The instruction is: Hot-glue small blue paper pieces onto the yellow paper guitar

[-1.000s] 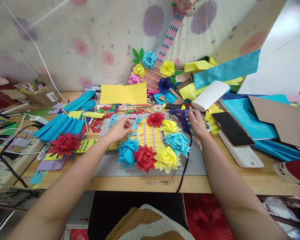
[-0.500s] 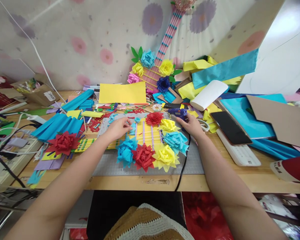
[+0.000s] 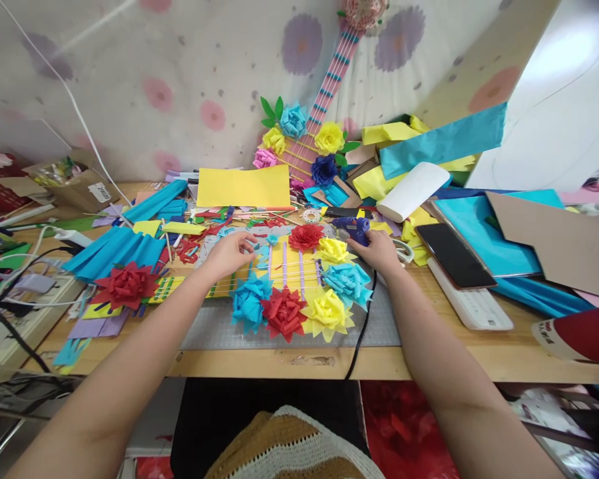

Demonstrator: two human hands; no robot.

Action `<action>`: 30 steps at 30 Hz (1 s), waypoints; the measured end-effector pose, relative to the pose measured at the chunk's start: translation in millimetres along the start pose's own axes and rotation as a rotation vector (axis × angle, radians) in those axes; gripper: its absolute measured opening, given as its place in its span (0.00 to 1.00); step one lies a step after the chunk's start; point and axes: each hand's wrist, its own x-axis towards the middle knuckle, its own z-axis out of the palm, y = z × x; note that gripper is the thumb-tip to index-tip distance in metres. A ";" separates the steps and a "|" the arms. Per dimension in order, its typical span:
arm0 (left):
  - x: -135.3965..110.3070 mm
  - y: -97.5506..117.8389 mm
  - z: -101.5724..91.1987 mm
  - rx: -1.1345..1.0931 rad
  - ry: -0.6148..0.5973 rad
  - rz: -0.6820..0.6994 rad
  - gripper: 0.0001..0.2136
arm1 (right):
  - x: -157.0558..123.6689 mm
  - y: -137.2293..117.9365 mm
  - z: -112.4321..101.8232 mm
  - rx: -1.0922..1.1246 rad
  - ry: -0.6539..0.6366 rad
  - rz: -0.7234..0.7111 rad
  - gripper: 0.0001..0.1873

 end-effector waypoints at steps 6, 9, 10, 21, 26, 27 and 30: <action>1.0 0.2 5.3 -0.102 -0.004 -0.006 0.15 | 0.2 -4.0 2.1 0.045 -0.014 0.087 0.22; 0.7 2.8 4.8 -0.109 -0.006 -0.046 0.15 | 0.0 -6.4 1.6 0.035 -0.032 0.121 0.23; 0.8 2.8 4.6 -0.108 -0.012 -0.058 0.15 | -0.2 -7.1 1.2 0.029 -0.035 0.127 0.23; -5.2 10.1 4.0 -0.063 0.020 -0.039 0.14 | -4.8 -10.3 -6.1 0.287 0.060 0.265 0.24; -7.7 15.8 3.3 -0.025 0.034 -0.017 0.12 | -3.9 -11.5 -4.3 0.618 0.121 0.318 0.27; -7.6 16.6 3.2 -0.008 0.039 -0.010 0.11 | -4.0 -12.3 -4.5 0.690 0.127 0.319 0.27; -6.6 19.0 2.8 0.080 0.057 -0.005 0.09 | -6.5 -17.4 -9.1 0.866 0.169 0.276 0.25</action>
